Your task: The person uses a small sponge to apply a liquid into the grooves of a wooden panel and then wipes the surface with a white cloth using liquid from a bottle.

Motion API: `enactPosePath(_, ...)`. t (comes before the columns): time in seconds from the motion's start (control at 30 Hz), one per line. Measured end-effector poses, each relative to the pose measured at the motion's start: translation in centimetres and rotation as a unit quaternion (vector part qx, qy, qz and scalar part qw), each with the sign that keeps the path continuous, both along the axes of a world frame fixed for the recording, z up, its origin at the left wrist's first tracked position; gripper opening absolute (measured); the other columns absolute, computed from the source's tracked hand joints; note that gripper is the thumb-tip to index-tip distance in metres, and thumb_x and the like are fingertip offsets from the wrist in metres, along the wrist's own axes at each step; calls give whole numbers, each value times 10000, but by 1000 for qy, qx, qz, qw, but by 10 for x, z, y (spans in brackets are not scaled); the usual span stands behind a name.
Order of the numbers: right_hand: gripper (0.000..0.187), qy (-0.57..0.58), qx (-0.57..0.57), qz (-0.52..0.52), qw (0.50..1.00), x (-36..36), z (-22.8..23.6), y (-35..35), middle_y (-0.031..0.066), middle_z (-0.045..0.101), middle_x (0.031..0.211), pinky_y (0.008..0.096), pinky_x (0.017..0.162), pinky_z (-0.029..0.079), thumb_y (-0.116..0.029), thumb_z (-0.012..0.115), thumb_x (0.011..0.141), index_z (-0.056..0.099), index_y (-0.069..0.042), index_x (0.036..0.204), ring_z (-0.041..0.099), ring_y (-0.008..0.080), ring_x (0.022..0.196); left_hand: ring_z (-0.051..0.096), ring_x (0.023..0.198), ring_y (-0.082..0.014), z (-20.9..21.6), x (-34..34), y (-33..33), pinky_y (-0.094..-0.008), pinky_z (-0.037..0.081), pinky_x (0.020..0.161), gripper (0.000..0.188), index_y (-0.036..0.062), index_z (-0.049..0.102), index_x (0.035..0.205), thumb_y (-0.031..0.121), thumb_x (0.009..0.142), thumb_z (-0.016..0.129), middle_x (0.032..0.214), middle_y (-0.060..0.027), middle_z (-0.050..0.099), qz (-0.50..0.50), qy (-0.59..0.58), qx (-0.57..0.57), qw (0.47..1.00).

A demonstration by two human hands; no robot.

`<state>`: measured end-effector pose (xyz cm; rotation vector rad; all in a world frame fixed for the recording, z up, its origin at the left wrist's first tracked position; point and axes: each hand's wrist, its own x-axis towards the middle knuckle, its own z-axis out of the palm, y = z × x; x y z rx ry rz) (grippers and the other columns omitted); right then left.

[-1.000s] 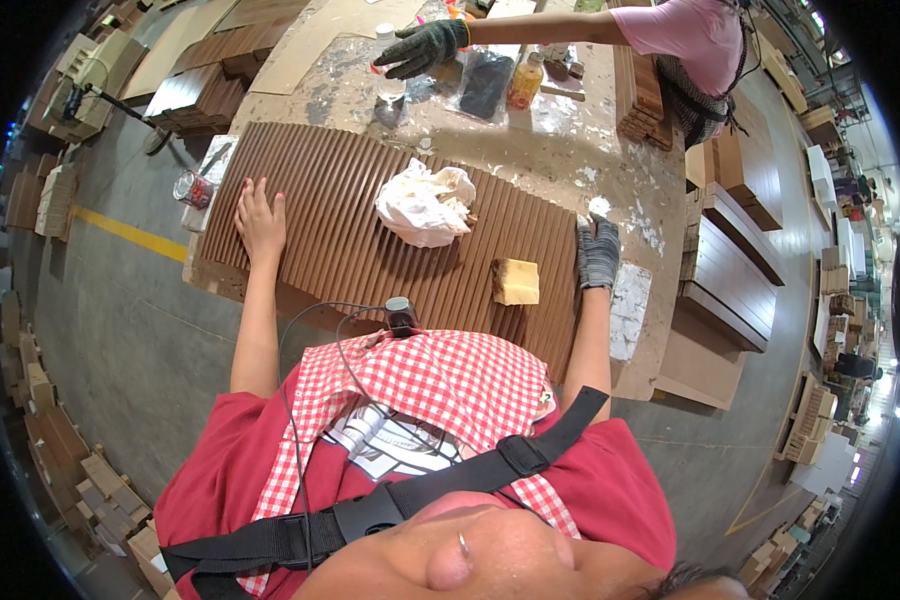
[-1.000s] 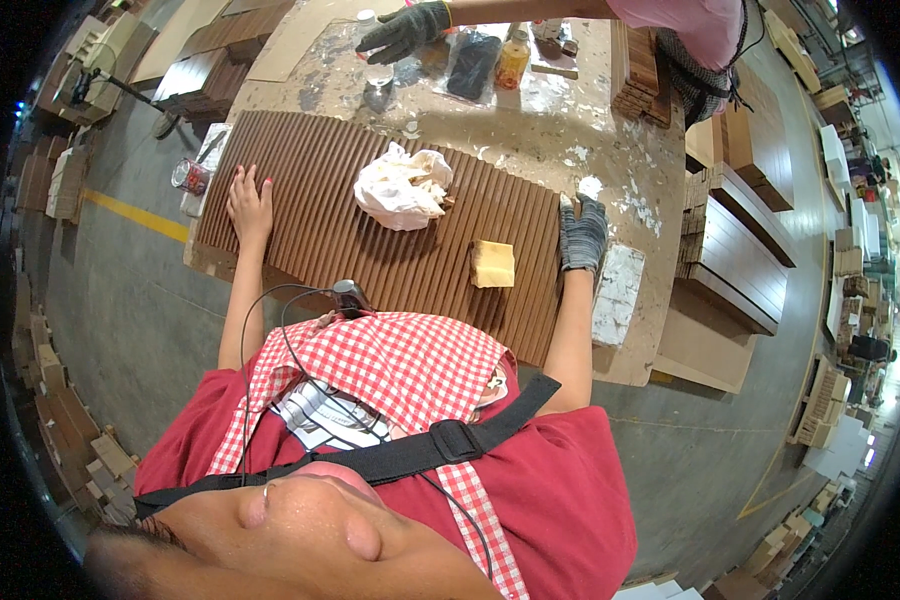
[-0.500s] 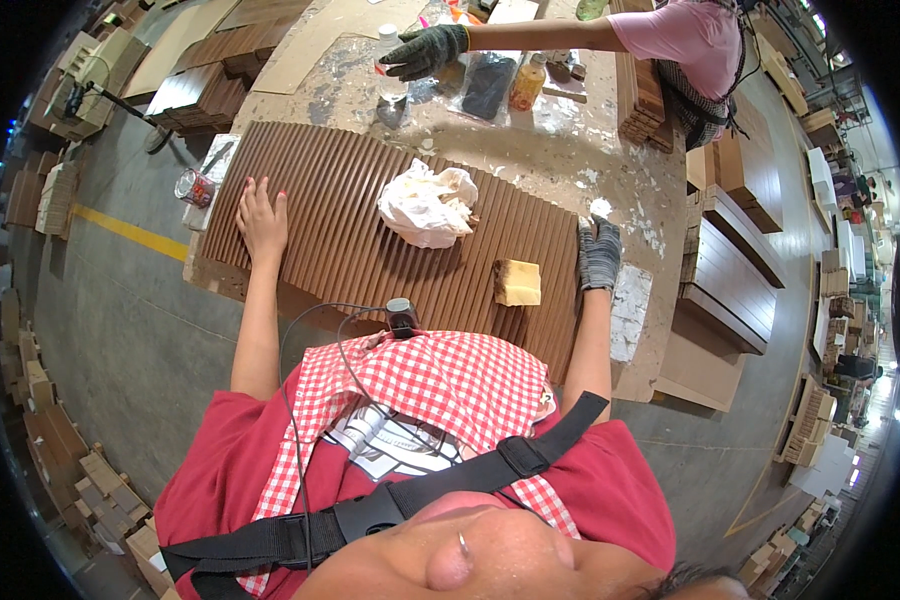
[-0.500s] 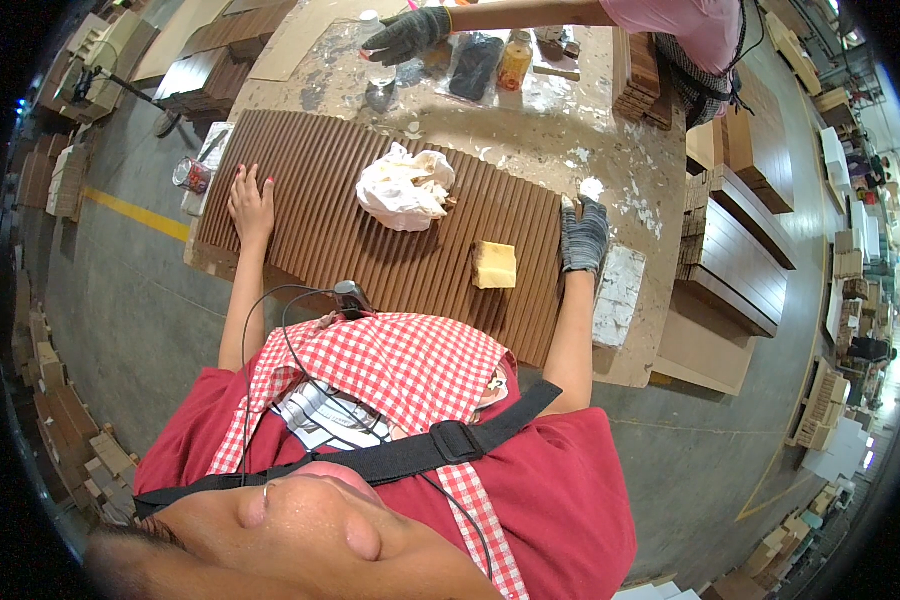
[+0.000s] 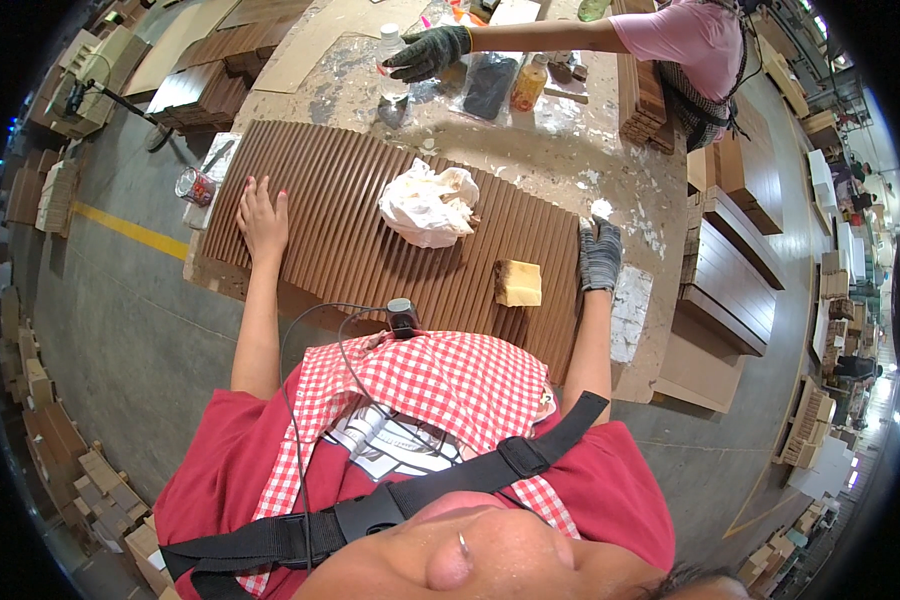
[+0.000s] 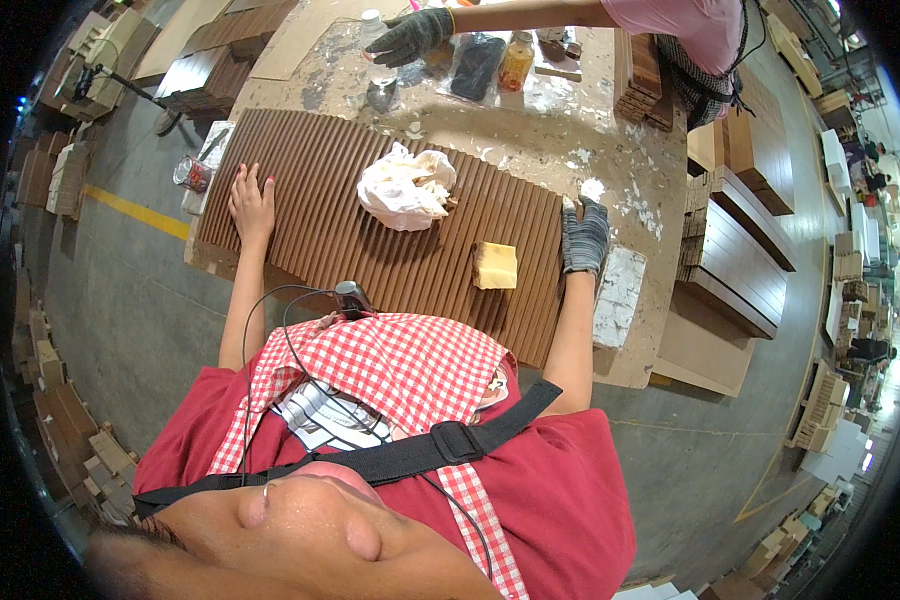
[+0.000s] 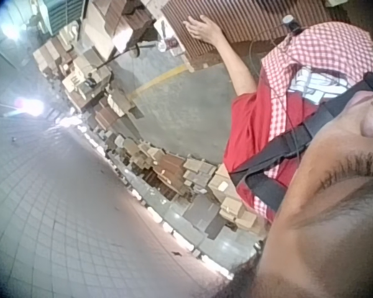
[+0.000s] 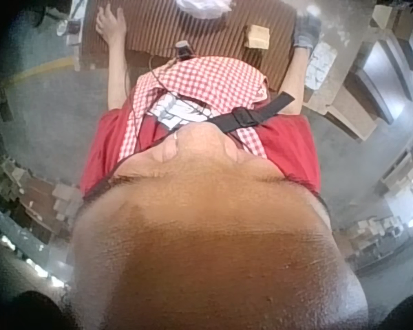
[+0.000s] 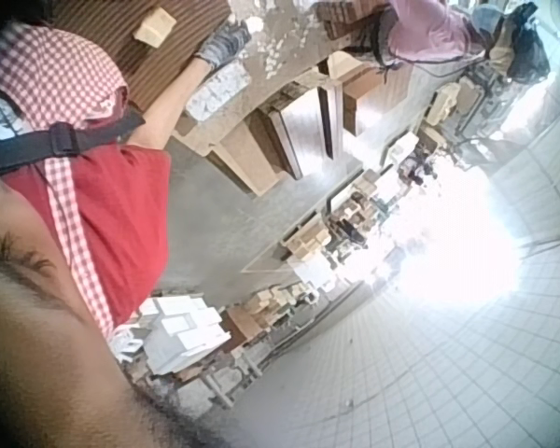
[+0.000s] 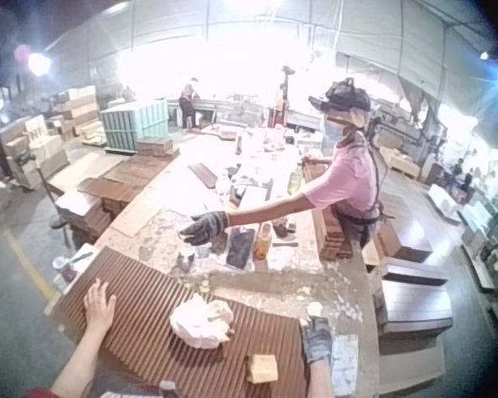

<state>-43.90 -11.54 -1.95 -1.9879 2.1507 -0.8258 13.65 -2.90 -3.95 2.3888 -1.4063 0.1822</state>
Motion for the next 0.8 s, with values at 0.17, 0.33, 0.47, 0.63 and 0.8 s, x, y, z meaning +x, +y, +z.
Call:
enactPosePath(0.17, 351, 3, 1, 5, 1000, 1, 0, 1, 193, 621, 1123, 433, 953, 464, -233, 679, 875, 641, -49, 1172, 592, 368, 1064, 302, 1430, -293, -2, 2, 0, -466, 190, 1178, 562, 128, 427, 1457, 455, 1001, 439, 1542, -127, 354, -4, -6, -10, 1000)
enactPosePath(0.33, 359, 1, 3, 3, 1000, 1, 0, 0, 195, 620, 1131, 429, 958, 463, -235, 680, 874, 640, -47, 1178, 590, 368, 1072, 304, 1429, -291, -2, 2, 0, -464, 195, 1176, 558, 128, 428, 1456, 451, 1002, 441, 1543, -126, 353, -1, -5, -5, 1000)
enactPosePath(0.47, 369, -8, 19, 1, 1000, 2, 3, 1, 205, 614, 1162, 420, 984, 447, -228, 656, 895, 629, -28, 1204, 577, 369, 1107, 304, 1429, -291, -2, 2, 0, -464, 199, 1174, 556, 131, 427, 1456, 451, 1002, 444, 1543, -125, 353, 0, -6, -5, 1000)
enactPosePath(0.63, 372, -7, 39, -4, 999, 3, 7, 2, 210, 614, 1164, 417, 990, 441, -214, 643, 902, 623, -15, 1215, 573, 371, 1111, 300, 1431, -294, -3, 2, -1, -467, 199, 1173, 558, 137, 421, 1460, 455, 1002, 444, 1543, -125, 352, 1, -6, -3, 1000)
enactPosePath(0.8, 379, 9, 21, -4, 1000, 1, 3, 0, 210, 616, 1155, 454, 963, 456, -248, 678, 879, 633, -41, 1193, 576, 387, 1089, 299, 1430, -298, -5, 3, -2, -477, 195, 1173, 562, 139, 421, 1460, 463, 1002, 440, 1541, -127, 354, -3, -6, -4, 1000)
